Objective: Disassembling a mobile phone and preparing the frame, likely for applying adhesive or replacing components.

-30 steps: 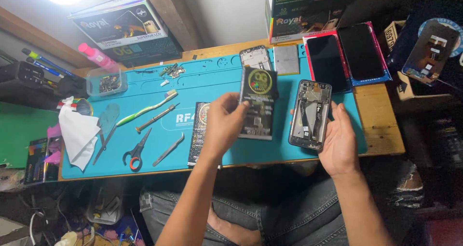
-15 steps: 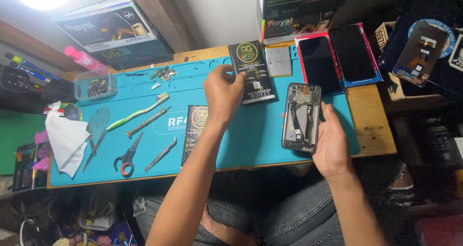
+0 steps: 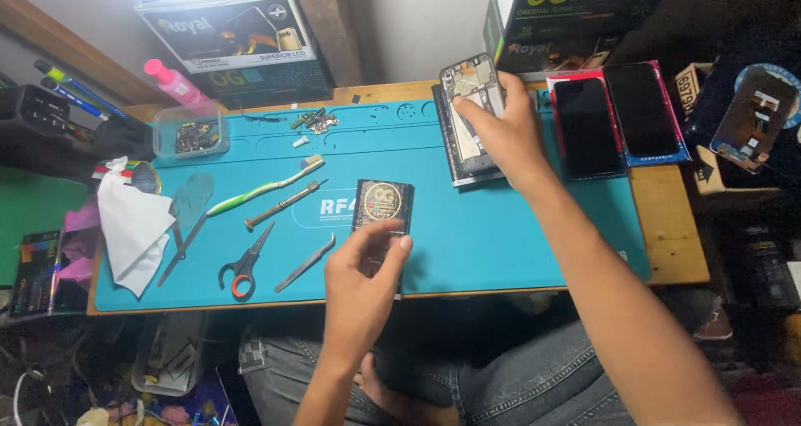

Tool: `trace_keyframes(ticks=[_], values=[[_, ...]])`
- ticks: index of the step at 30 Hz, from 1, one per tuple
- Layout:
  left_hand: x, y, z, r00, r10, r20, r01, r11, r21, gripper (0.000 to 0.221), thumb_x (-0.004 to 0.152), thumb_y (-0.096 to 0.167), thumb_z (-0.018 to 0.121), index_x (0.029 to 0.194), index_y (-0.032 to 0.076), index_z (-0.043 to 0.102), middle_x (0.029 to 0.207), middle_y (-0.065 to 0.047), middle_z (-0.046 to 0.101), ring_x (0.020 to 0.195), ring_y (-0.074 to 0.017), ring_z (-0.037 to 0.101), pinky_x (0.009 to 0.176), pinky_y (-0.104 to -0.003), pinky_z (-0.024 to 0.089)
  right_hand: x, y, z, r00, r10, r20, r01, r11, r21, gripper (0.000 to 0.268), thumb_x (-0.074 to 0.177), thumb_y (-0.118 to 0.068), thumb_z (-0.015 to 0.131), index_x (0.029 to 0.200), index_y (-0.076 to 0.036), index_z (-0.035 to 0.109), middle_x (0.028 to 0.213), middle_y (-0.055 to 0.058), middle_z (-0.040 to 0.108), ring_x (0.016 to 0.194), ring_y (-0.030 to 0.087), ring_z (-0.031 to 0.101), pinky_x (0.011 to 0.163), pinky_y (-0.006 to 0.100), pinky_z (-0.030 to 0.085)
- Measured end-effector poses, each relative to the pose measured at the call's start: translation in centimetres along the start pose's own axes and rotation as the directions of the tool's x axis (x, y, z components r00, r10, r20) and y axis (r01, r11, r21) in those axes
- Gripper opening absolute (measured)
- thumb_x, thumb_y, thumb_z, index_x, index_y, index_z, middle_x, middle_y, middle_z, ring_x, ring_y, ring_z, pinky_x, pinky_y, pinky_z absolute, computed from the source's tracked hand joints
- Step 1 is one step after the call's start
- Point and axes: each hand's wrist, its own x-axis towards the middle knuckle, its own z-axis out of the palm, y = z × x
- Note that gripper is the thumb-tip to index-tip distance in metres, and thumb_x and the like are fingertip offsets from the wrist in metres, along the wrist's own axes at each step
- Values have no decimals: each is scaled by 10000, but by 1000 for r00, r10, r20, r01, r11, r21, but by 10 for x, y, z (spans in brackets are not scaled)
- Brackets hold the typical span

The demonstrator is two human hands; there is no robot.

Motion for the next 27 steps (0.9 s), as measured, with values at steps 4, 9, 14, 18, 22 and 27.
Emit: trace_keyframes(ticks=[4, 9, 14, 18, 22, 27], values=[[-16, -19, -20, 994, -87, -62, 87, 996, -5, 230, 932, 213, 793, 1136, 151, 877, 888, 30, 789, 815, -68, 688, 784, -235, 573, -3, -12, 11, 989, 148, -4, -144, 958, -249, 759, 867, -461, 766, 1528, -187, 512, 1457, 4, 666, 1305, 225, 632, 1049, 377, 500], [-24, -42, -34, 980, 61, -191, -46, 995, 84, 224, 915, 182, 807, 1124, 168, 887, 853, 20, 794, 753, -59, 673, 656, -229, 555, 10, 30, 22, 995, -95, -11, 70, 795, -602, 1133, 823, -568, 923, 1648, -85, 314, 1595, 211, 450, 1488, 411, 413, 1191, 557, 360], [-30, -56, -43, 979, 76, -190, -62, 995, 78, 210, 909, 195, 812, 1102, 155, 884, 845, 21, 810, 725, -60, 672, 634, -235, 555, -3, 37, 27, 969, -245, 18, 160, 574, -803, 1215, 797, -662, 897, 1656, -26, 317, 1458, 256, 452, 1376, 481, 426, 1102, 600, 402], [-36, -65, -51, 976, 131, -173, -118, 989, 85, 232, 915, 183, 805, 1131, 130, 872, 875, 6, 829, 736, -63, 689, 610, -219, 568, -7, 48, 27, 959, -280, 36, 159, 431, -888, 1104, 876, -682, 792, 1604, 44, 390, 1445, 279, 474, 1397, 477, 416, 1068, 621, 430], [-42, -63, -56, 978, 100, -181, -85, 993, 85, 194, 918, 201, 805, 1092, 154, 879, 839, 23, 803, 731, -54, 683, 630, -229, 560, -17, 42, 26, 954, -293, 59, 181, 409, -894, 1037, 899, -679, 747, 1565, 54, 439, 1372, 251, 490, 1299, 472, 473, 975, 647, 486], [-47, -71, -61, 975, 132, -177, -119, 989, 85, 224, 919, 174, 794, 1126, 133, 869, 863, 11, 808, 732, -62, 686, 606, -223, 567, -21, 32, 25, 980, -183, 80, 151, 419, -895, 1064, 879, -631, 748, 1619, 54, 410, 1380, 301, 550, 1235, 484, 556, 927, 607, 539]])
